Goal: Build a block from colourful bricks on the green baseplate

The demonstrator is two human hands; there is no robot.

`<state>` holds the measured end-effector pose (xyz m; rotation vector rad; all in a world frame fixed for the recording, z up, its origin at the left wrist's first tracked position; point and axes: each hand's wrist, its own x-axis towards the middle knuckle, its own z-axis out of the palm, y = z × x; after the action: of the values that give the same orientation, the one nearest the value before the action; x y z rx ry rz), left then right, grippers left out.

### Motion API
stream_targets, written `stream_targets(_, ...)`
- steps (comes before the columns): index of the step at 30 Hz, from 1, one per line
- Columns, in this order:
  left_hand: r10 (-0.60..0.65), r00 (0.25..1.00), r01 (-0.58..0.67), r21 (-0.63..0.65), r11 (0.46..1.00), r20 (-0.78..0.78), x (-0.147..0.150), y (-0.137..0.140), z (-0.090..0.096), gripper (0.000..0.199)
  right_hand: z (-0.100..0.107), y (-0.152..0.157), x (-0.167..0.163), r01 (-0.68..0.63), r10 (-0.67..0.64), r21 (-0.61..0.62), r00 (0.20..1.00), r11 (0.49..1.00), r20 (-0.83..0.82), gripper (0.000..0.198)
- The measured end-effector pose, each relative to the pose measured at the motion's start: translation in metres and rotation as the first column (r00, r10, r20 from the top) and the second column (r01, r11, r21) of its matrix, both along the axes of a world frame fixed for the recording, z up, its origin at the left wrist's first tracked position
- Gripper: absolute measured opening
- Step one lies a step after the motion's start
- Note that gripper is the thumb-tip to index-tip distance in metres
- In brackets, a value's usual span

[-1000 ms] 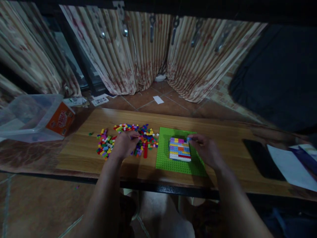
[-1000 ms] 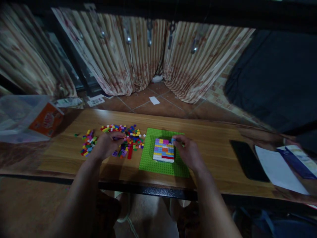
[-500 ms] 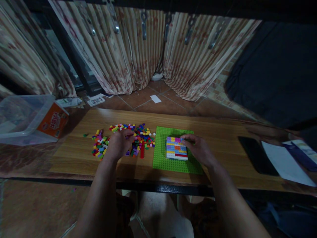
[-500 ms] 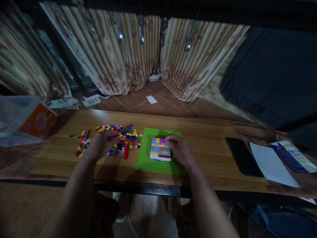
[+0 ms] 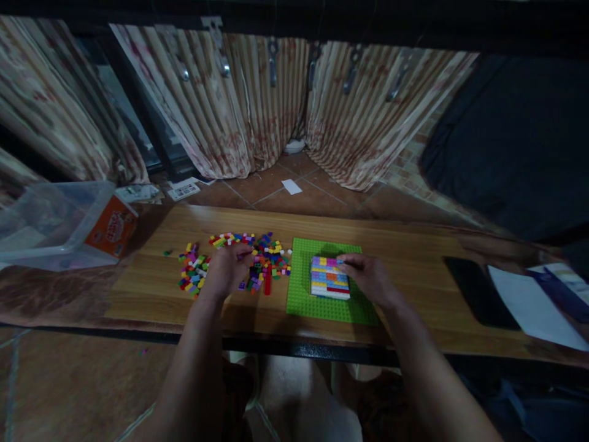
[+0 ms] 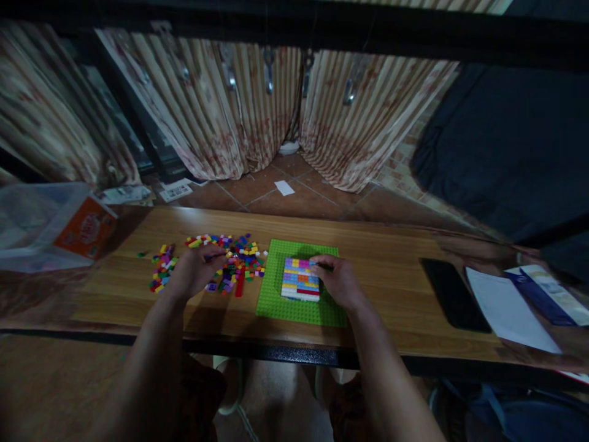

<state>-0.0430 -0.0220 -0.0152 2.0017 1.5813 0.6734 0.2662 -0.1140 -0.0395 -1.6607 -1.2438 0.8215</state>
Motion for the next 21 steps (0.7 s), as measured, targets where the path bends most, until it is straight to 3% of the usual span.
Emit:
stream_targets(5, 0.033, 0.999, -0.032, 0.045, 0.999, -0.027, -0.003, -0.002, 0.005, 0.029, -0.001, -0.002, 0.002, -0.018, 0.018, 0.004, 0.999, 1.0, -0.028, 0.033)
stream_targets(9, 0.052, 0.999, -0.052, 0.064, 0.997, 0.001, -0.008, -0.002, 0.011, 0.029, 0.007, -0.005, 0.003, 0.074, -0.074, -0.014, 0.997, 0.997, -0.024, 0.038)
stream_targets(12, 0.078, 0.997, -0.078, 0.053, 0.996, 0.006, -0.012, -0.003, 0.014, 0.026, 0.018, -0.004, 0.004, 0.165, -0.162, 0.091, 0.986, 0.982, -0.039, 0.033)
stream_targets(16, 0.094, 0.996, -0.094, 0.045, 0.995, -0.002, -0.016, -0.004, 0.016, 0.026, 0.022, 0.0, -0.011, 0.298, -0.299, 0.251, 0.954, 0.921, -0.036, 0.022)
stream_targets(19, 0.107, 0.994, -0.108, 0.062, 0.992, 0.019, -0.02, -0.004, 0.015, 0.026, 0.023, -0.001, -0.039, 0.248, -0.273, 0.347, 0.962, 0.904, 0.025, 0.021)
stream_targets(21, 0.118, 0.993, -0.119, 0.083, 0.989, 0.022, -0.023, -0.004, 0.015, 0.025, 0.024, -0.004, -0.065, 0.114, -0.171, 0.377, 0.978, 0.919, 0.12, 0.017)
